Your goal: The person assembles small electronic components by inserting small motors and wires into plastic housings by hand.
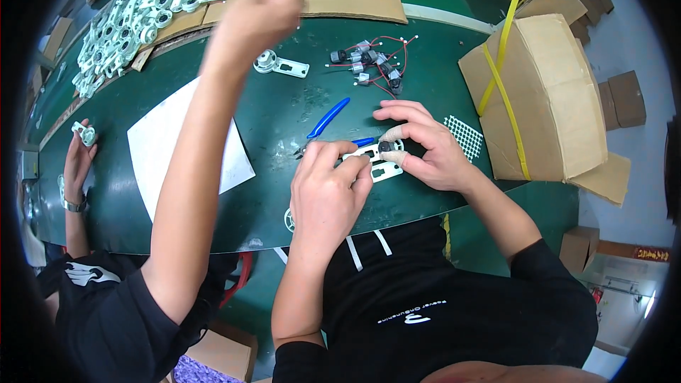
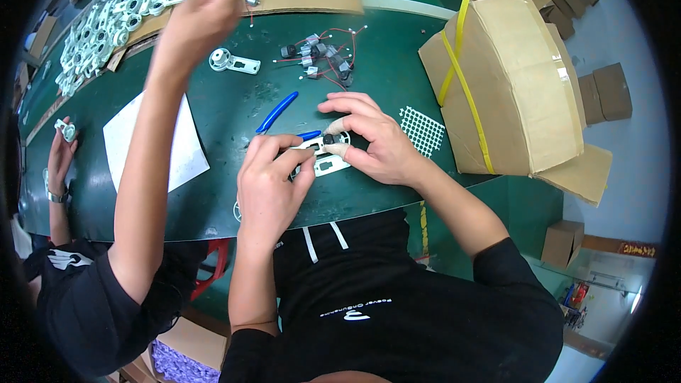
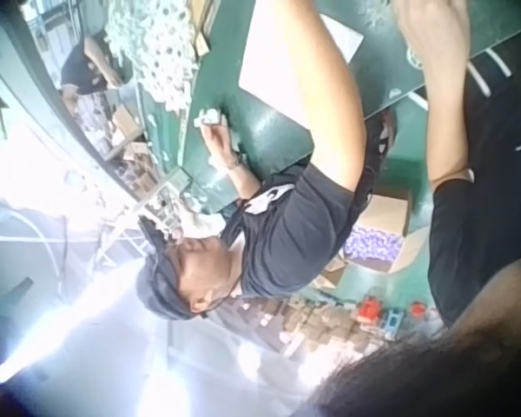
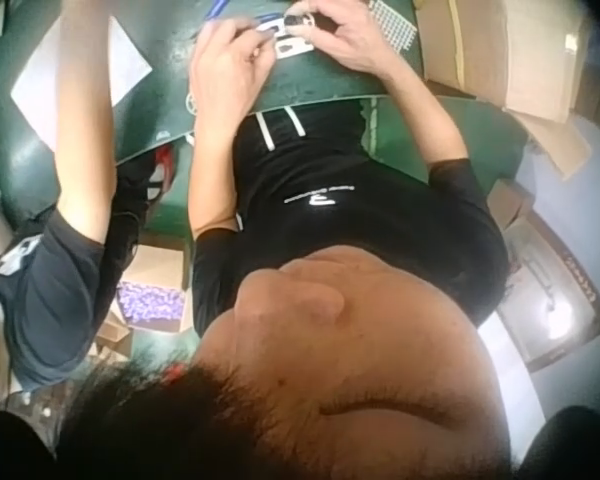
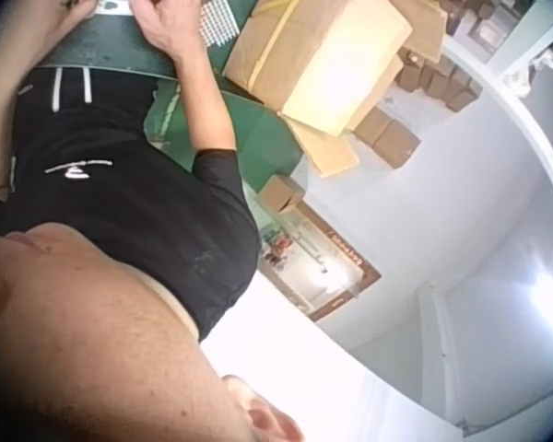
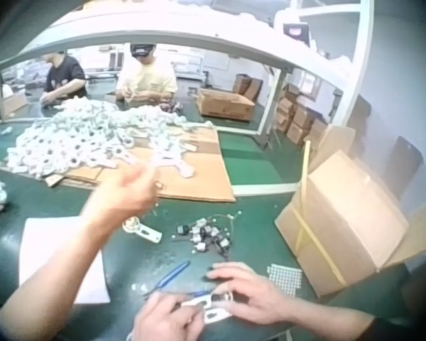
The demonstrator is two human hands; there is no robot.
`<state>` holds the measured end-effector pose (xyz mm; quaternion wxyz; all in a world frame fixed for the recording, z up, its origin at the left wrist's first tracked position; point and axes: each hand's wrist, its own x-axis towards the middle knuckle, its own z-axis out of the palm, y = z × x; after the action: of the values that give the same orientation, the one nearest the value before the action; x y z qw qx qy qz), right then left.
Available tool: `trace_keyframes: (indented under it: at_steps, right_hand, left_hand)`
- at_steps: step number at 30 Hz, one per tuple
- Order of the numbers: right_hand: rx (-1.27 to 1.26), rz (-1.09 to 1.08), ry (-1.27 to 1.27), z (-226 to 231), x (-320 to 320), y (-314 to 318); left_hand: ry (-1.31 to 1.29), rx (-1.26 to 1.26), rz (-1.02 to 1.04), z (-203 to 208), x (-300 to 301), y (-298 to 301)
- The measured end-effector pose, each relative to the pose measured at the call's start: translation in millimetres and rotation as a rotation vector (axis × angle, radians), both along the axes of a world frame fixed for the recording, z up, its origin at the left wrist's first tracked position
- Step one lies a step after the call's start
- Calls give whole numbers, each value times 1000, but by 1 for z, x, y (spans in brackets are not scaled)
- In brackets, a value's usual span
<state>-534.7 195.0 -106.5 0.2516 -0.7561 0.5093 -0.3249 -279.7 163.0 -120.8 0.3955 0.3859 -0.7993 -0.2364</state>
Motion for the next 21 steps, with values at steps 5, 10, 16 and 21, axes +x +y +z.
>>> trace_keyframes:
  at_steps: [5,10,16,21]
  right_hand:
    - [0,-103,82,12,-7,14]
    - [132,-328,55,31,0,20]
    - [424,-446,87,36,29,14]
    - [431,-452,170,28,28,9]
  left_hand:
    - [-8,11,-3,1,0,0]
    - [-16,20,-9,2,0,0]
    - [-22,23,-11,1,-1,-1]
    - [5,18,-9,-1,-2,0]
